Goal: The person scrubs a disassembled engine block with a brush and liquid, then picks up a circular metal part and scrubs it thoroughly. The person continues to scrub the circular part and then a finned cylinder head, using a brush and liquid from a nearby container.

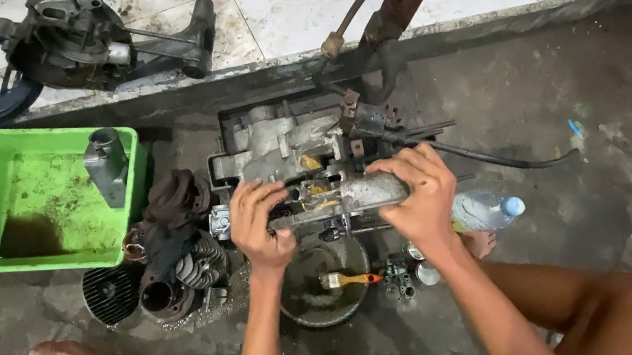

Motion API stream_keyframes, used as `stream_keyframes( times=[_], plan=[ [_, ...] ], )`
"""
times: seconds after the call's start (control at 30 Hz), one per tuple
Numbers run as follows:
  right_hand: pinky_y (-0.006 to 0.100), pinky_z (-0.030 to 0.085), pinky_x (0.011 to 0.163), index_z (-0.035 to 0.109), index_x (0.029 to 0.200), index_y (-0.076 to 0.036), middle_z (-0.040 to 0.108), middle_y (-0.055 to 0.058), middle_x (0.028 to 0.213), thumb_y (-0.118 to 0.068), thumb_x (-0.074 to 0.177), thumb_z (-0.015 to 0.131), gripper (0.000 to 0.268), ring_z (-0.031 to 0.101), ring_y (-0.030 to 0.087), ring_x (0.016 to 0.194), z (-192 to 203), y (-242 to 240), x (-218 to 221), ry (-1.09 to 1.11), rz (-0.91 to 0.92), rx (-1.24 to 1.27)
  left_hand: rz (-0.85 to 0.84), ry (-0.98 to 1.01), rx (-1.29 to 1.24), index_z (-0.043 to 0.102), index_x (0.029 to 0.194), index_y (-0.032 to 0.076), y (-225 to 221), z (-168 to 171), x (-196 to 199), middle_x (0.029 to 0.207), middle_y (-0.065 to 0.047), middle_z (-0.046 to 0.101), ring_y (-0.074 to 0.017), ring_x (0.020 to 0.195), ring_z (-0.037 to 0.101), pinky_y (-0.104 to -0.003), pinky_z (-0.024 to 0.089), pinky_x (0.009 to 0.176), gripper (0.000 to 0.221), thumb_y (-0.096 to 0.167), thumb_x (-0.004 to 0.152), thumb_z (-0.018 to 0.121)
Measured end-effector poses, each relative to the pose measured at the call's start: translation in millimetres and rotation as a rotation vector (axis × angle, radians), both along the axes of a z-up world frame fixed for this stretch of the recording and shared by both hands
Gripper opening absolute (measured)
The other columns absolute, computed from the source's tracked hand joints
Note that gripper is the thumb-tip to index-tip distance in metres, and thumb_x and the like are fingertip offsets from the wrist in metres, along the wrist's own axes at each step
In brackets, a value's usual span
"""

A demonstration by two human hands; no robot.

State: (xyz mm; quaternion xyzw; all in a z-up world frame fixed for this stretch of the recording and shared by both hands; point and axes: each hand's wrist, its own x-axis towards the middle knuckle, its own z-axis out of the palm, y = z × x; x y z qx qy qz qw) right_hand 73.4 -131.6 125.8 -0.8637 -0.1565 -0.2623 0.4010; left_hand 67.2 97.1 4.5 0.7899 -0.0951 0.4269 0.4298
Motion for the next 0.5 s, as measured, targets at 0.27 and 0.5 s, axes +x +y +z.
stream_keyframes(
  times=[0.27,0.5],
  plan=[
    [0.041,0.052,0.078,0.076,0.108,-0.013,0.069,0.006,0.091,0.012,0.064,0.069,0.052,0.063,0.028,0.081,-3,-5,0,0.010,0.062,0.132,-0.184,-0.023,-0.108,0.079,0.098,0.009,3,-1,5,0.090,-0.007,0.077,-0.0288,0.078,0.075,-0.042,0.062,0.070,0.083,0.075,0.095,0.028],
    [0.054,0.044,0.104,0.063,0.117,-0.008,0.064,0.010,0.114,0.003,0.067,0.083,0.055,0.061,0.035,0.113,-40,-31,-3,0.069,0.153,0.138,-0.217,-0.049,-0.166,0.080,0.088,0.010,2,19,7,0.081,-0.007,0.077,-0.0276,0.070,0.075,-0.039,0.062,0.066,0.078,0.074,0.096,0.036]
  ],
)
